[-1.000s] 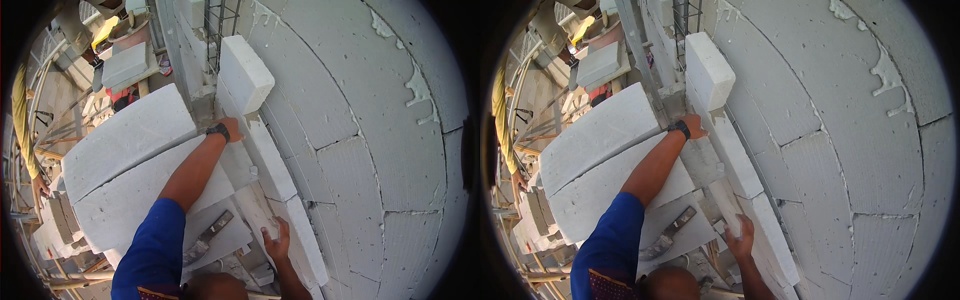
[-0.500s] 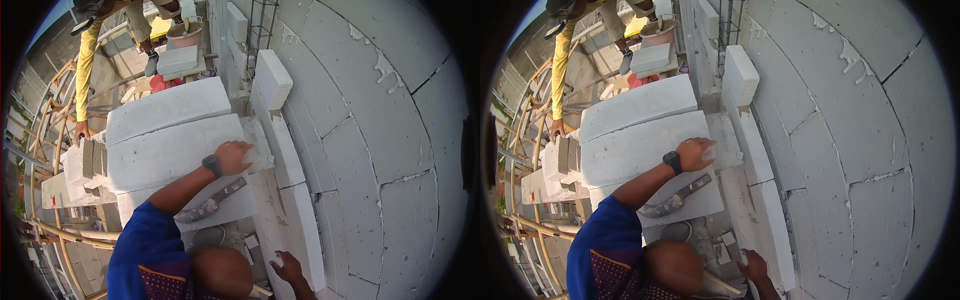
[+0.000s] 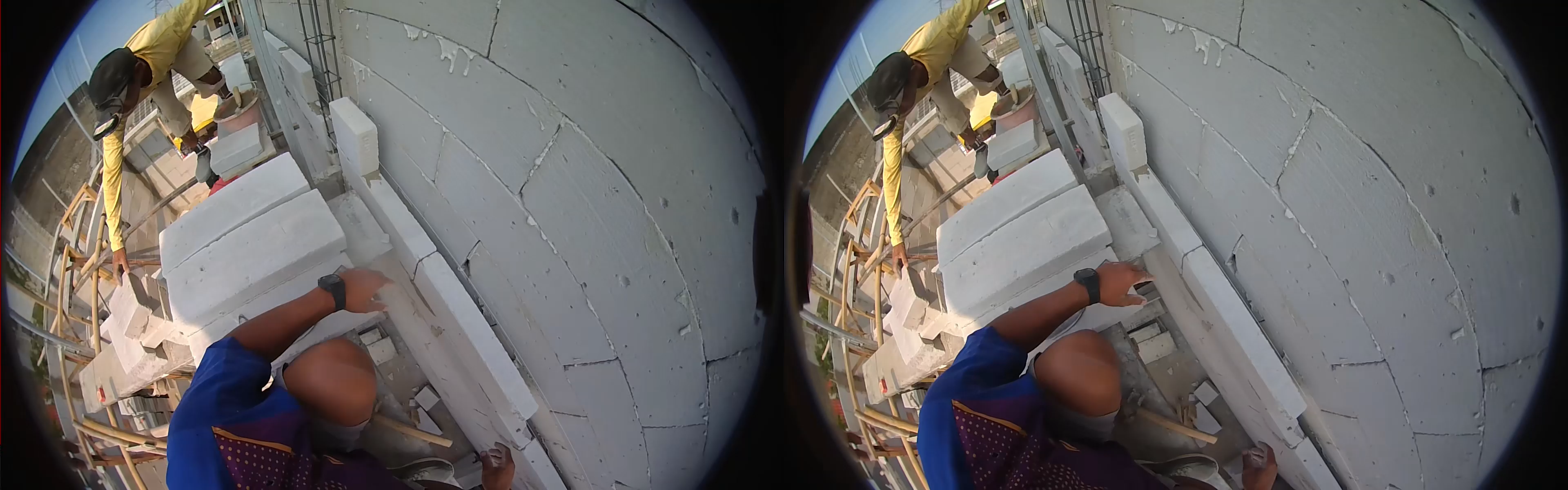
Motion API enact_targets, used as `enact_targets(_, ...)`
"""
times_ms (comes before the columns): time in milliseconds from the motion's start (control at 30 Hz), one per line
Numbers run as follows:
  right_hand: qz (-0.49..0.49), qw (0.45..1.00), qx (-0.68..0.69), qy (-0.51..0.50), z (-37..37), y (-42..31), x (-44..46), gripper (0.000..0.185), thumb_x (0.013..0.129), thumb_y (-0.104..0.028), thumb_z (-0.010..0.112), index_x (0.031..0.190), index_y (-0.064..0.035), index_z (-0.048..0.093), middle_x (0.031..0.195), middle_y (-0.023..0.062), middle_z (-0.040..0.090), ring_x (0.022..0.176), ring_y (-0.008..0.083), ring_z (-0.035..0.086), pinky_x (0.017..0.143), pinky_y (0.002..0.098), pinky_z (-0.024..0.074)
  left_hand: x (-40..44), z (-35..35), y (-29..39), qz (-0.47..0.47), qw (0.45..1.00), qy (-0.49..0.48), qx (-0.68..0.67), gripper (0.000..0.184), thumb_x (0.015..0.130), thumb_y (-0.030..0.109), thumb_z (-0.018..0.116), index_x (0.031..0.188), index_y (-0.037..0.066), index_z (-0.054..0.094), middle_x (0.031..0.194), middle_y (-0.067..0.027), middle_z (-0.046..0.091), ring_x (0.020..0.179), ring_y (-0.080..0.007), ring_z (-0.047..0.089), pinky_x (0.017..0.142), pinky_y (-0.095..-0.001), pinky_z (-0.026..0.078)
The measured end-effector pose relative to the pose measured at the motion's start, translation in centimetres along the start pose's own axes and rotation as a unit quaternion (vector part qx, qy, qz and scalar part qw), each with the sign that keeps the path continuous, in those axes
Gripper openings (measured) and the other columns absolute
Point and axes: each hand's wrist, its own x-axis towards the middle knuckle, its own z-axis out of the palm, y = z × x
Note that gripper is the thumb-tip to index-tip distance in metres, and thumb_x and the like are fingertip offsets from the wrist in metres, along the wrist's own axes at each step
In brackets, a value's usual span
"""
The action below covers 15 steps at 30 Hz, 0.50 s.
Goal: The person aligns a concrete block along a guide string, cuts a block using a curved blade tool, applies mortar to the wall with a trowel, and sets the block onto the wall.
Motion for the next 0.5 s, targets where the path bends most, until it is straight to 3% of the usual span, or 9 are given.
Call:
enact_targets(33,0.103,0.983,0.151,0.034,-0.1,2.3,-1.1,0.043,0.095,-0.009,0.073,0.137,-0.0090,0.062,0.123,0.0158,0.067,0.107,0.0285,0.066,0.089,0.0370,0.0569,1.5,-1.2,1.2,0.018,1.000,-0.013,0.020,0.070,0.090,0.050,0.072,0.143,0.008,0.058,0.128,-0.0193,0.068,0.114,-0.0401,0.066,0.096,-0.0518,0.054)
enact_targets(67,0.202,0.930,0.298,0.071,0.0,4.0,-2.6,0.045,0.095,-0.009,0.073,0.138,-0.0111,0.061,0.133,0.0169,0.061,0.115,0.0306,0.062,0.093,0.0382,0.0562,2.9,-2.1,2.4,0.038,0.998,-0.028,0.039,0.071,0.089,0.050,0.073,0.144,0.007,0.058,0.127,-0.0200,0.068,0.113,-0.0405,0.066,0.096,-0.0515,0.054)
enact_targets(100,0.295,0.842,0.438,0.111,0.1,3.1,-4.8,0.047,0.095,-0.009,0.073,0.140,-0.0131,0.059,0.144,0.0181,0.056,0.123,0.0327,0.058,0.096,0.0394,0.0555,4.3,-2.7,3.8,0.065,0.995,-0.047,0.059,0.073,0.088,0.050,0.074,0.144,0.006,0.058,0.126,-0.0206,0.068,0.112,-0.0410,0.066,0.095,-0.0512,0.054)
enact_targets(133,0.131,0.970,0.096,0.179,0.3,2.3,-6.6,0.041,0.085,-0.014,0.083,0.119,0.0004,0.065,0.099,0.0176,0.075,0.093,0.0246,0.074,0.084,0.0365,0.0572,5.7,-3.6,5.0,0.082,0.993,-0.059,0.061,0.074,0.088,0.049,0.075,0.143,0.004,0.057,0.126,-0.0218,0.067,0.111,-0.0418,0.066,0.096,-0.0506,0.054)
enact_targets(167,0.193,0.967,0.050,0.160,-1.1,-0.1,-7.8,0.040,0.086,-0.015,0.080,0.121,-0.0009,0.066,0.099,0.0195,0.075,0.091,0.0307,0.076,0.083,0.0369,0.0586,7.2,-4.3,6.8,0.112,0.989,-0.075,0.064,0.075,0.087,0.049,0.076,0.143,0.002,0.057,0.125,-0.0229,0.067,0.111,-0.0427,0.066,0.096,-0.0501,0.054)
enact_targets(200,0.197,0.963,0.022,0.183,-2.1,-2.7,-9.0,0.040,0.087,-0.015,0.079,0.120,0.0011,0.066,0.095,0.0188,0.075,0.089,0.0315,0.076,0.083,0.0379,0.0584,8.1,-4.9,8.9,0.134,0.986,-0.083,0.057,0.075,0.087,0.048,0.076,0.143,0.002,0.057,0.125,-0.0241,0.067,0.111,-0.0428,0.066,0.097,-0.0497,0.053)
enact_targets(333,0.186,0.936,0.060,0.293,-4.0,-2.8,-14.2,0.043,0.092,-0.018,0.078,0.126,0.0035,0.063,0.109,0.0219,0.074,0.099,0.0337,0.075,0.087,0.0403,0.0581,11.3,-6.1,17.5,0.251,0.955,-0.151,0.046,0.073,0.086,0.040,0.081,0.143,0.001,0.057,0.131,-0.0254,0.066,0.117,-0.0396,0.066,0.102,-0.0452,0.052)
enact_targets(400,0.237,0.914,-0.001,0.328,-5.5,-3.4,-16.6,0.050,0.090,-0.025,0.081,0.129,0.0001,0.062,0.115,0.0213,0.072,0.103,0.0342,0.074,0.087,0.0420,0.0583,11.5,-5.9,23.3,0.255,0.933,-0.253,0.032,0.075,0.087,0.041,0.080,0.141,-0.004,0.058,0.137,-0.0264,0.064,0.127,-0.0392,0.063,0.109,-0.0451,0.049)
enact_targets(500,0.257,0.886,-0.004,0.386,-7.1,-4.2,-20.0,0.048,0.090,-0.029,0.080,0.127,-0.0022,0.064,0.118,0.0214,0.071,0.106,0.0357,0.072,0.091,0.0440,0.0557,11.5,-2.7,28.2,0.293,0.894,-0.336,0.029,0.073,0.086,0.039,0.081,0.140,-0.005,0.058,0.130,-0.0284,0.067,0.123,-0.0415,0.065,0.105,-0.0447,0.051)
